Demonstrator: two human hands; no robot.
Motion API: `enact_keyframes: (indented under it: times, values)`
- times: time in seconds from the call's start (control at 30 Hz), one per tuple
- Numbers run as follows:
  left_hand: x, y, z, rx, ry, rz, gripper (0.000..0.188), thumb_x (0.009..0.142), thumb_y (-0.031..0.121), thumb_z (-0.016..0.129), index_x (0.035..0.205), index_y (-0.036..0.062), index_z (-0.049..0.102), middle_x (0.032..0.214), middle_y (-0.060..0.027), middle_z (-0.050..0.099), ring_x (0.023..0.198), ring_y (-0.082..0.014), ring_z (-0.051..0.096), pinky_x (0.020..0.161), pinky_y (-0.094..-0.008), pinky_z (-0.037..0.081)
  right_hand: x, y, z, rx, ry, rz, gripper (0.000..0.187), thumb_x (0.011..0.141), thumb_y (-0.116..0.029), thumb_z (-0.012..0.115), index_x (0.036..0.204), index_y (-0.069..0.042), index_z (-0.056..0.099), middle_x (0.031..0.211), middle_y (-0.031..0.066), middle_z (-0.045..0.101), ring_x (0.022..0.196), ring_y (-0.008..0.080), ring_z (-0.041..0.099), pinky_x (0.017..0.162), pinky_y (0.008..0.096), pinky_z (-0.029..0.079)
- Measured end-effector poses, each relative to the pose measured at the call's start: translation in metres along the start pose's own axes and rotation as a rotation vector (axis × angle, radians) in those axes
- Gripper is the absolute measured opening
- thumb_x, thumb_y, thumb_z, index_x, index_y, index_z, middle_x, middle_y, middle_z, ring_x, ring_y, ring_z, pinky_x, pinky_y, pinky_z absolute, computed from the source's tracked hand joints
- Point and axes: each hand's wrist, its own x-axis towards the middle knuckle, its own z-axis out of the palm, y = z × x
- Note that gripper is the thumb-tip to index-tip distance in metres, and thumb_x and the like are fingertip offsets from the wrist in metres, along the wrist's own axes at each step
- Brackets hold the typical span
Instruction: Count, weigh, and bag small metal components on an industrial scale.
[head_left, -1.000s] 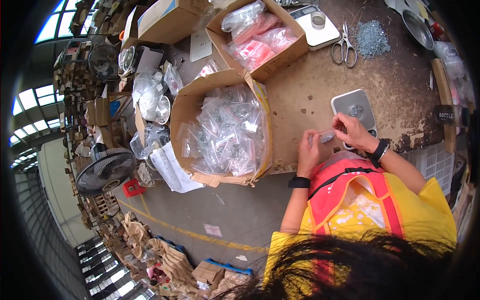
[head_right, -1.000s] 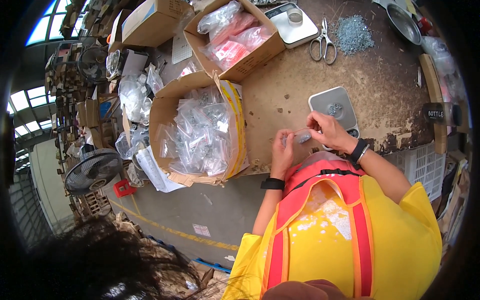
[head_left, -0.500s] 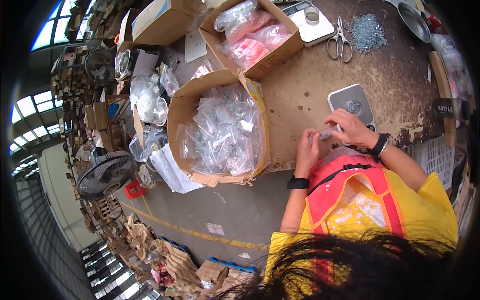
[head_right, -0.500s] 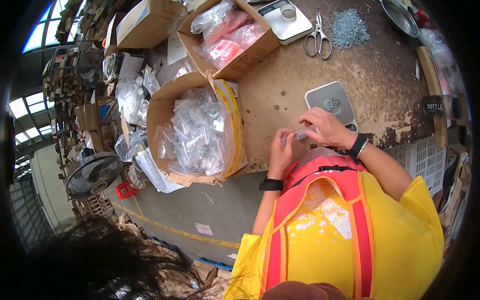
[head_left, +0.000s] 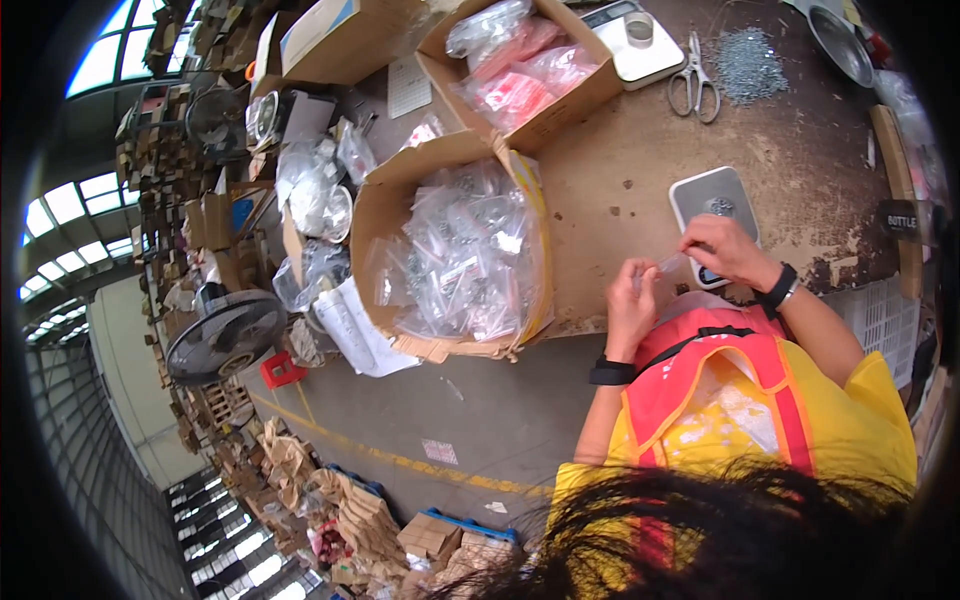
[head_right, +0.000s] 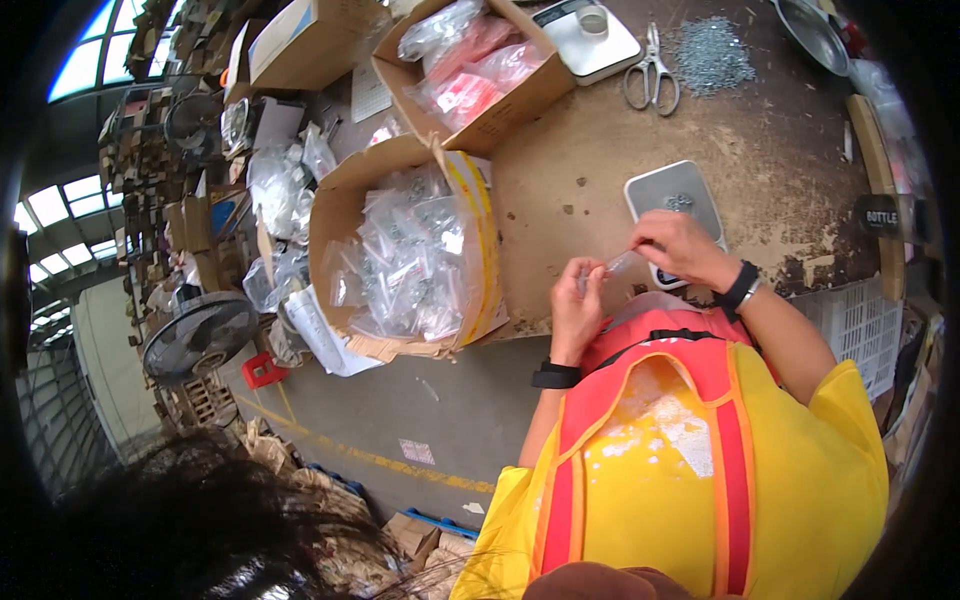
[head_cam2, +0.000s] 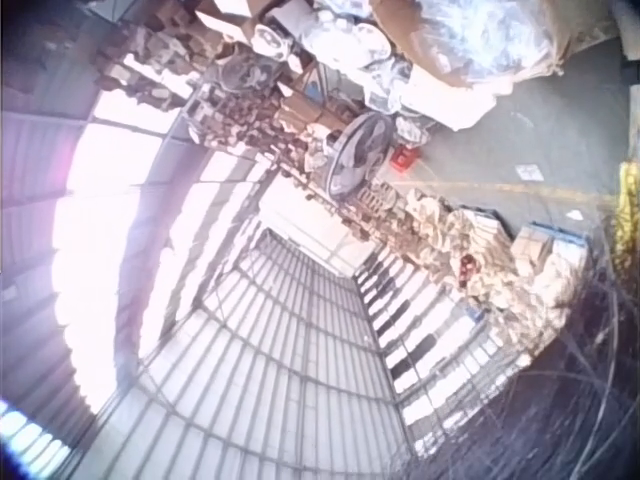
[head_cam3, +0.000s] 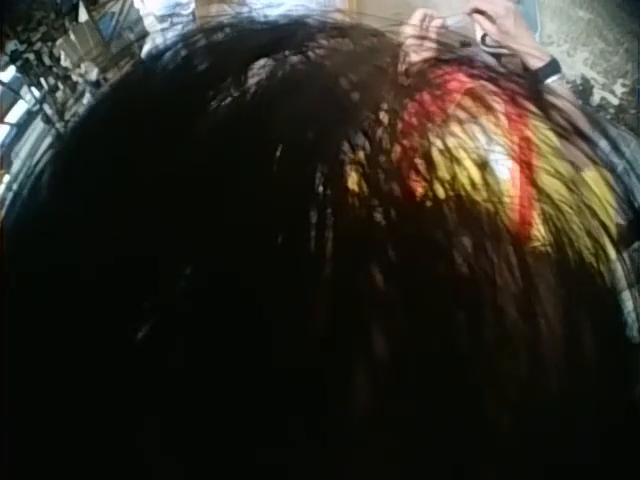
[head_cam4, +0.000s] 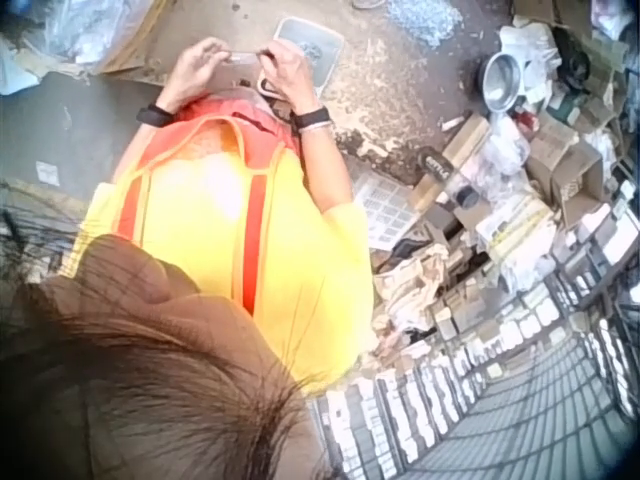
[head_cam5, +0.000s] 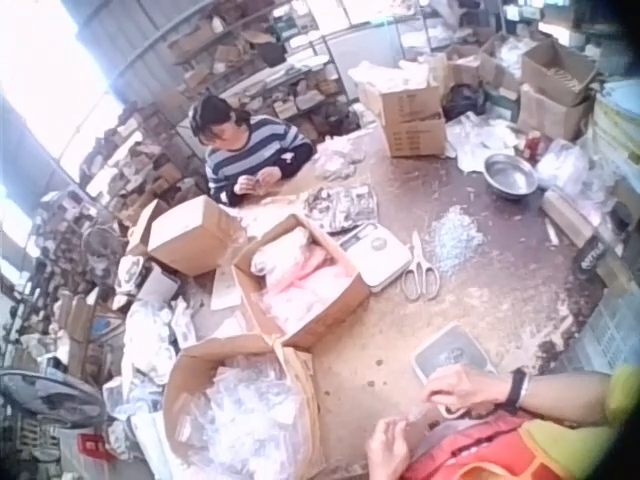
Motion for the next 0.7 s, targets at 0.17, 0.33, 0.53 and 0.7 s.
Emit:
enact_keyframes:
  times: [0.17,0.33,0.53,0.7]
  values:
    - [-0.016,0.084,-0.040,0.070,0.185,0.156,0.008,0.099,0.008,0.065,0.102,0.0016,0.067,0.085,-0.0039,0.069,0.079,-0.0111,0.063,0.073,-0.0256,0.050,0.001,-0.014,-0.026,-0.032,0.138,0.057,0.007,0.087,-0.001,0.064,0.093,0.001,0.067,0.088,0.0136,0.065,0.078,0.0295,0.066,0.070,0.0376,0.052]
    - [-0.038,0.183,-0.113,-0.021,0.916,0.294,0.028,0.099,0.003,0.062,0.125,0.0014,0.053,0.094,-0.0030,0.060,0.066,-0.0077,0.049,0.057,-0.0231,0.042,0.003,-0.026,-0.050,0.007,0.236,0.195,0.009,0.091,-0.001,0.062,0.099,0.003,0.065,0.086,0.0116,0.065,0.076,0.0206,0.065,0.068,0.0318,0.050]
    - [-0.035,0.172,-0.065,-0.336,0.336,0.042,0.017,0.104,0.009,0.056,0.120,0.0001,0.056,0.070,0.0025,0.050,0.058,-0.0042,0.044,0.051,-0.0193,0.036,-0.003,-0.037,-0.050,0.146,0.351,0.298,0.009,0.093,-0.004,0.063,0.099,0.002,0.064,0.085,0.0096,0.068,0.073,0.0144,0.065,0.066,0.0296,0.050]
    - [-0.016,0.080,-0.014,-0.784,-0.159,-0.339,0.038,0.093,-0.002,0.060,0.130,0.0036,0.052,0.119,-0.0081,0.060,0.087,-0.0112,0.058,0.076,-0.0245,0.049,-0.017,-0.018,-0.058,-0.066,0.411,0.380,0.007,0.093,-0.004,0.066,0.098,0.001,0.065,0.081,0.0085,0.067,0.071,0.0138,0.065,0.063,0.0297,0.050]
